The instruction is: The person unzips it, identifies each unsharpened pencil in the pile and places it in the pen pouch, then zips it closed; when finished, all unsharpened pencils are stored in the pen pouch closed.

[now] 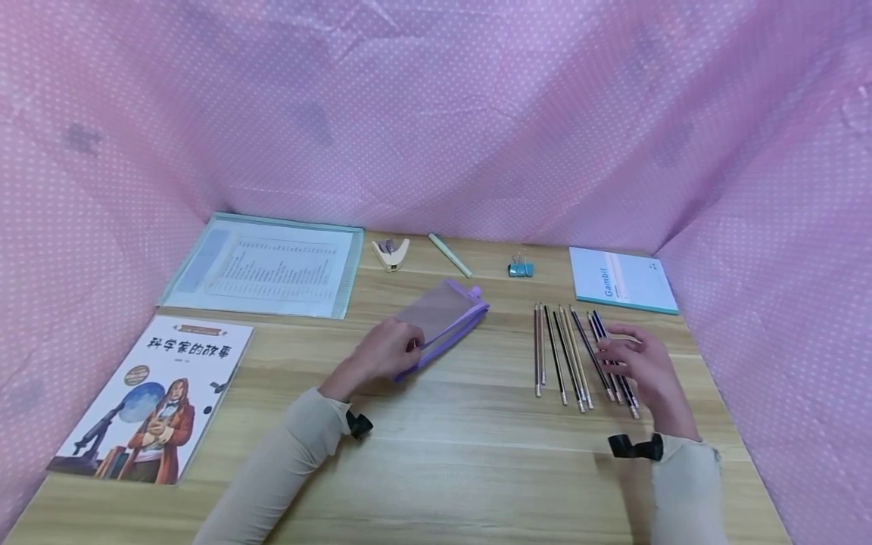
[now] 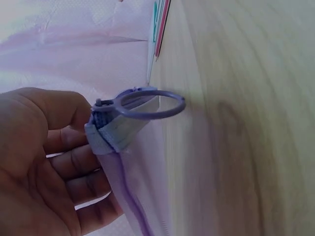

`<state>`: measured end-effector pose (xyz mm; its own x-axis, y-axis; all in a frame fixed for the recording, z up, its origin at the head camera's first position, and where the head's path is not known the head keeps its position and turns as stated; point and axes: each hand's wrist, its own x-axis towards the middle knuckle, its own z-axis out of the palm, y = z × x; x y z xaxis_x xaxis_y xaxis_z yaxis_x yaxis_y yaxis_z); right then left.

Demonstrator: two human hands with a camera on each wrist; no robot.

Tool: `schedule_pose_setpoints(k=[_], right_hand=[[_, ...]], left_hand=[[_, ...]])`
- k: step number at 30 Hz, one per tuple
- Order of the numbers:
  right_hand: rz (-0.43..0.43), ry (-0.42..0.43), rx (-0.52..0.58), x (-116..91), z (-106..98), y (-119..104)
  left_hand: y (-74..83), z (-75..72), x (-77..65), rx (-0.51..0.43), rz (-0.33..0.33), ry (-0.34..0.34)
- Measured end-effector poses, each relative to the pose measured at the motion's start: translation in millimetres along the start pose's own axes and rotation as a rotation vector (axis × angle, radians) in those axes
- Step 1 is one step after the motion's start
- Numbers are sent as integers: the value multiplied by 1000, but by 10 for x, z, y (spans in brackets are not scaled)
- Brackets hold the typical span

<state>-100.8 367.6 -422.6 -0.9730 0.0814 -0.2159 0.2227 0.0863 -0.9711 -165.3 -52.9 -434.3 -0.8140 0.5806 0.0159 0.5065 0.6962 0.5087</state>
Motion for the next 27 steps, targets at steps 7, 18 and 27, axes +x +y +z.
schedule_pose_setpoints(k=[7, 18, 27], right_hand=[[56, 77, -245, -8, -330, 29], [106, 22, -659, 143, -529, 86], [96, -112, -706, 249, -643, 217]], left_hand=[[14, 76, 24, -96, -78, 4], [9, 165, 0, -152, -153, 47], [-19, 170, -6, -154, -131, 64]])
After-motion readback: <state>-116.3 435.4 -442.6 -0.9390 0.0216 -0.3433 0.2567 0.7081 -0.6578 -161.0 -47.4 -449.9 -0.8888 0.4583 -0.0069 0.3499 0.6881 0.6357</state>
